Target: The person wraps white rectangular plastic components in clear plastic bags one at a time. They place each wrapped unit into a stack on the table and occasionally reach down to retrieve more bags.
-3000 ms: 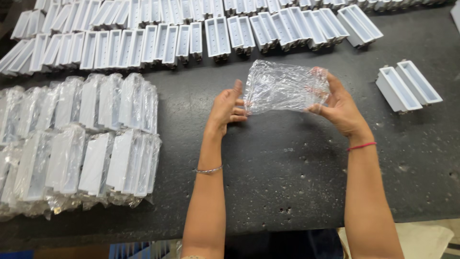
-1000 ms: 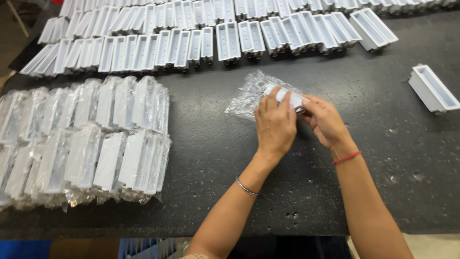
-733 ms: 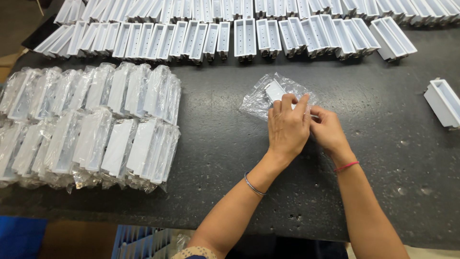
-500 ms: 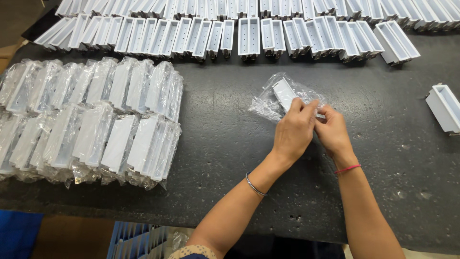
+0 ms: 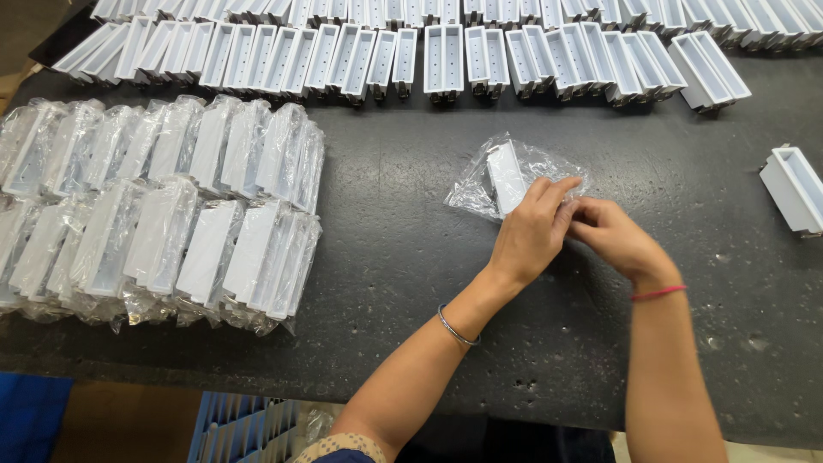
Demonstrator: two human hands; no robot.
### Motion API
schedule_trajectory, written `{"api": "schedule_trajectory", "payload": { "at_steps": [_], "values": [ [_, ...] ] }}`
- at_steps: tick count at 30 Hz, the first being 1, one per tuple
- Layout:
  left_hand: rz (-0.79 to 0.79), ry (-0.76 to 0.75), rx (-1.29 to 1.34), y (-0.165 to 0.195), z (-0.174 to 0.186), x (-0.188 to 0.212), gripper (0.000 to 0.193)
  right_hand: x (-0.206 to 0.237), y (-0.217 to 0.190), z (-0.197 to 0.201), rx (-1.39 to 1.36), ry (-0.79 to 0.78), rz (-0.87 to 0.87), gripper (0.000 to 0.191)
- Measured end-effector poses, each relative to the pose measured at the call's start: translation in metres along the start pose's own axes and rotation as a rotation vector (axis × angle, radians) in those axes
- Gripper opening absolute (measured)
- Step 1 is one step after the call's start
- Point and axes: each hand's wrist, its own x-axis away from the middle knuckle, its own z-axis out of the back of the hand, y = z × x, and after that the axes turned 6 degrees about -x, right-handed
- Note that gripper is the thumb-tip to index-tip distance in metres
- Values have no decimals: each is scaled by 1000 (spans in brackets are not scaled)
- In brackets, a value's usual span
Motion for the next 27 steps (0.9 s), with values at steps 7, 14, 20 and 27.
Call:
{"api": "schedule_trajectory", "payload": {
  "at_steps": [7, 14, 20, 27],
  "values": [
    [-24, 13, 30, 0, 3, -1, 35, 7, -11, 0, -12, -133, -21, 47],
    [-9, -80, 49, -16, 8, -11, 46, -15, 14, -23, -76, 34, 67, 34],
    [-50, -143, -262, -56, 47, -31, 78, 17, -28, -8, 158, -219, -43, 34],
    [406, -502, -43, -78, 43, -20, 87, 28, -37, -2, 135, -156, -43, 36]
  ]
}}
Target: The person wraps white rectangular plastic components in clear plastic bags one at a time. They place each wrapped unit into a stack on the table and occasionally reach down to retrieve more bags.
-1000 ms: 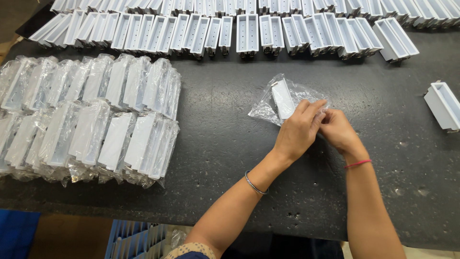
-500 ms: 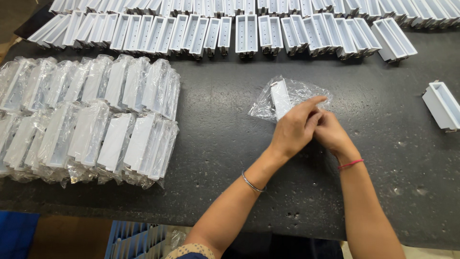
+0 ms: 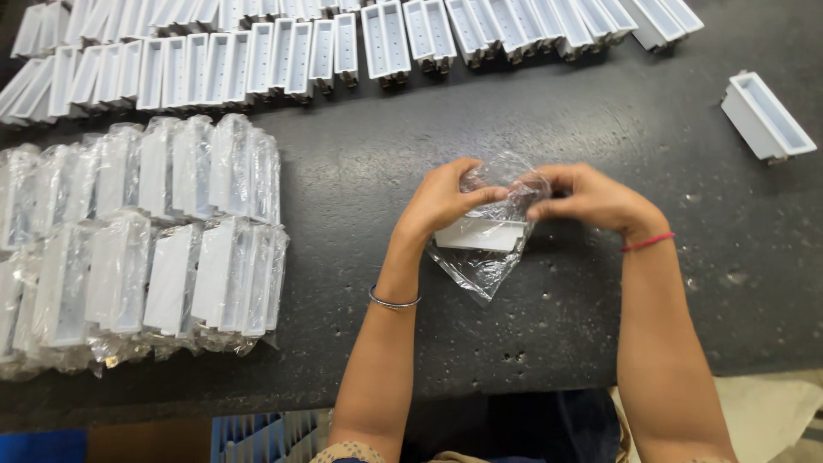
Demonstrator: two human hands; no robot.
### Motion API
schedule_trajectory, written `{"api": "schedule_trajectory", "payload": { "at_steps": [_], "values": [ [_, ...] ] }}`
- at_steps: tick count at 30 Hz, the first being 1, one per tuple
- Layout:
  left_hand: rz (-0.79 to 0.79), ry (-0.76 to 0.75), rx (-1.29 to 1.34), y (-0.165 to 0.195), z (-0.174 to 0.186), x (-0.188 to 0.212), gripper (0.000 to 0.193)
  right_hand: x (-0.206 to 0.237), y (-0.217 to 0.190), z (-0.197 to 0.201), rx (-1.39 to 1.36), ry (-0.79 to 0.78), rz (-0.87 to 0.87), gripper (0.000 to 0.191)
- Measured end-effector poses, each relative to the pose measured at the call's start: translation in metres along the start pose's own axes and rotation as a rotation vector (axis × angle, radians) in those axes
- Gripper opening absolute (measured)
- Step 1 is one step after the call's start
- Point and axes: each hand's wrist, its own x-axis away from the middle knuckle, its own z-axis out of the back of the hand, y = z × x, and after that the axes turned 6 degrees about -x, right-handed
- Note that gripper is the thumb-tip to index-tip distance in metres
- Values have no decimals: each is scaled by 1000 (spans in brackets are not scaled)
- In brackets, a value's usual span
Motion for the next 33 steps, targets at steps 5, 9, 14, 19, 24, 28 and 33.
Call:
{"api": "schedule_trajectory", "payload": {
  "at_steps": [5, 9, 14, 19, 24, 28, 33],
  "values": [
    [84, 10, -95, 4, -8, -1, 87, -9, 11, 0, -83, 90, 30, 20],
    [114, -99, -27, 0, -8, -1, 77, -20, 14, -15, -137, 87, 134, 18],
    [52, -240, 252, -8, -3, -2, 53, -19, 11, -26, -259, 135, 260, 14],
    [104, -165, 515, 2, -4, 0, 45, -27, 11, -30, -427, 301, 410, 18],
    [28, 18, 832, 22, -2, 0, 52, -27, 9, -14, -722, 468, 401, 40],
    [-63, 85, 1065, 35, 7, 1, 60, -28, 2, -24, -701, 216, 202, 52],
    [118, 230, 963, 33, 15, 0, 46, -31, -2, -44, -656, 164, 206, 53]
  ]
}}
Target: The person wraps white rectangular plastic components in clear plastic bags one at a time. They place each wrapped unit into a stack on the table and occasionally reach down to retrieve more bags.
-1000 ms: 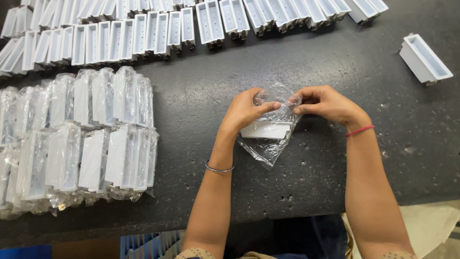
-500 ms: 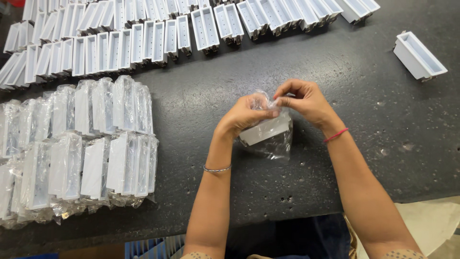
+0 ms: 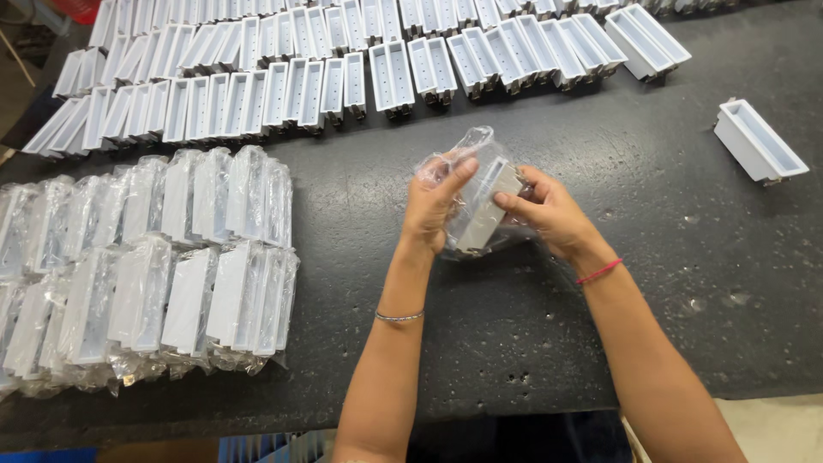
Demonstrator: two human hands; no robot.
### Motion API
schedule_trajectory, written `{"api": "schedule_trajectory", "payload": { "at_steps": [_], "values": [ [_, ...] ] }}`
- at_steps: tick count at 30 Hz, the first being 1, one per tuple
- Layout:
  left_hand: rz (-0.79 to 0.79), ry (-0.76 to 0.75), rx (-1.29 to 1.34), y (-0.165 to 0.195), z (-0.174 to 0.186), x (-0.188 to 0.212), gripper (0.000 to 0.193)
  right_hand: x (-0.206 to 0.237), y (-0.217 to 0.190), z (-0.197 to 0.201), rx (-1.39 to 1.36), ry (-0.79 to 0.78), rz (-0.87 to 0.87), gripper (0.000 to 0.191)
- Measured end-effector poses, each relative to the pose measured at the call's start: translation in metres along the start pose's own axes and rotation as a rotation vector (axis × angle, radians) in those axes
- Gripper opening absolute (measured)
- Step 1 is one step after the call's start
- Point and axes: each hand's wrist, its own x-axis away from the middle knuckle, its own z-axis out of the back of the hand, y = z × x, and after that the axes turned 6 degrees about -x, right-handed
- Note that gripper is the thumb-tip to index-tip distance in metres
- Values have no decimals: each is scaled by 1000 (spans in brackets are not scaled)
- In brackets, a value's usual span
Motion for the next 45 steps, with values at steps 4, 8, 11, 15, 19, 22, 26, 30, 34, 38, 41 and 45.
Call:
{"api": "schedule_trajectory", "payload": {
  "at_steps": [4, 8, 11, 15, 19, 22, 26, 30, 34, 38, 41, 45],
  "values": [
    [-64, 119, 5, 2, 27, -13, 35, 2, -5, 7, 56, -41, 0, 49],
    [-151, 154, 140, 7, 53, -18, 37, 4, -8, 14, 99, 8, -104, 54],
    [-226, 140, 150, 20, 56, -15, 38, 5, -10, 19, 107, -28, -116, 55],
    [-40, 9, -136, 35, 44, 0, 49, 5, -8, 18, 82, -71, -180, 56],
    [-102, -297, -504, 28, 30, 5, 29, 4, -4, 7, 0, -169, -260, 58],
    [-28, -128, -319, 18, 38, -7, 17, 7, -8, 4, 29, -190, -246, 57],
    [-170, -8, -236, 4, 57, -24, 17, 7, -10, 4, 48, -151, -242, 57],
    [-179, 188, 43, 3, 69, -27, 17, 5, -9, 16, 17, -28, -217, 58],
    [-202, 202, 61, 22, 82, -18, 48, 0, -11, 39, -159, 120, -52, 51],
    [-18, -296, -414, 16, 48, -7, 74, -4, -4, 50, -234, 173, 7, 45],
    [99, -313, -617, -4, 10, -3, 64, -3, 0, 47, -202, 133, -8, 44],
    [-91, -145, -447, -13, 2, -4, 39, -1, -2, 32, -89, 47, -47, 49]
  ]
}}
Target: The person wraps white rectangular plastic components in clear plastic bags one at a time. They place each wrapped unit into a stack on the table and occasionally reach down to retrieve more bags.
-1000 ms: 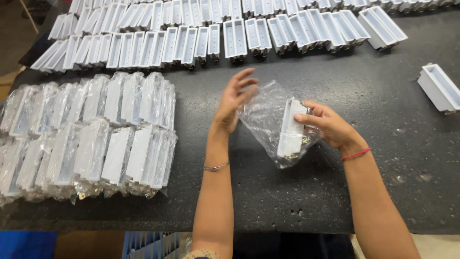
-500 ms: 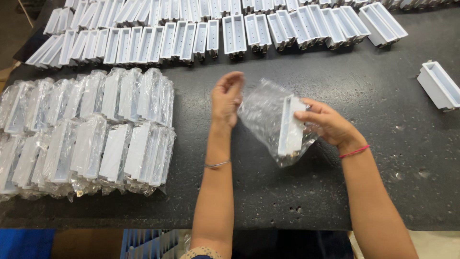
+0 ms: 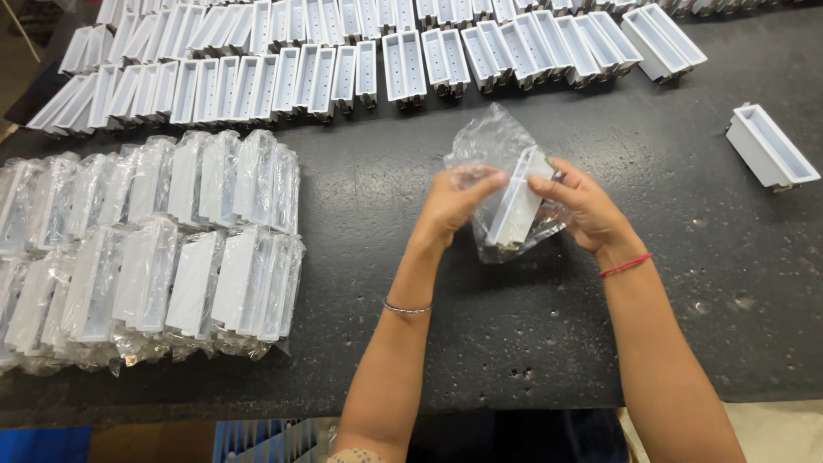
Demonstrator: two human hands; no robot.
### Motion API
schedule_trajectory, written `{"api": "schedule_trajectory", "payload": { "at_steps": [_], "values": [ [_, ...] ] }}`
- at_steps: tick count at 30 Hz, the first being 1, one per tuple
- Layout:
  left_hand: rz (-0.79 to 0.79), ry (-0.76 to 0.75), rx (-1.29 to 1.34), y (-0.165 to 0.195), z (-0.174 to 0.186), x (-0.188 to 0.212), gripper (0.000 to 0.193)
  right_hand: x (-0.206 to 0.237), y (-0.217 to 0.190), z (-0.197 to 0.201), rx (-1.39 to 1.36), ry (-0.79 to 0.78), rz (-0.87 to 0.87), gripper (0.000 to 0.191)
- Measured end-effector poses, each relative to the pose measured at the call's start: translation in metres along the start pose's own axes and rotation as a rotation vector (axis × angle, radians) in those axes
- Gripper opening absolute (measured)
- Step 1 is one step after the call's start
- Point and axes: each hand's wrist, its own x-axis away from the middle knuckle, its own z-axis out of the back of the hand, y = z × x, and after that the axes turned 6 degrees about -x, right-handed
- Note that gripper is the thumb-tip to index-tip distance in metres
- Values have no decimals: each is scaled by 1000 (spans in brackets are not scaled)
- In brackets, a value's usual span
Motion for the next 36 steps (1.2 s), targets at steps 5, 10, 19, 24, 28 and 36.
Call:
{"api": "schedule_trajectory", "payload": {
  "at_steps": [5, 10, 19, 24, 28, 36],
  "values": [
    [42, 165, 169, 1, 23, 1, 27, 6, -7, -14, 86, -19, -59, 55],
    [-18, 203, 247, 2, 19, 1, 27, 6, -4, -20, 121, -73, -77, 55],
    [-34, -49, 268, 3, 2, 0, 41, 6, -5, -19, 80, -47, -63, 63],
    [-149, -132, 244, 7, -4, 5, 52, 7, -6, -13, 41, -48, -34, 59],
    [-190, -82, 223, 15, -9, 10, 49, 8, -4, -10, 44, -87, 9, 55],
    [-204, 277, -263, 34, -22, 21, 58, 9, -3, -11, 73, -192, 11, 62]
  ]
}}
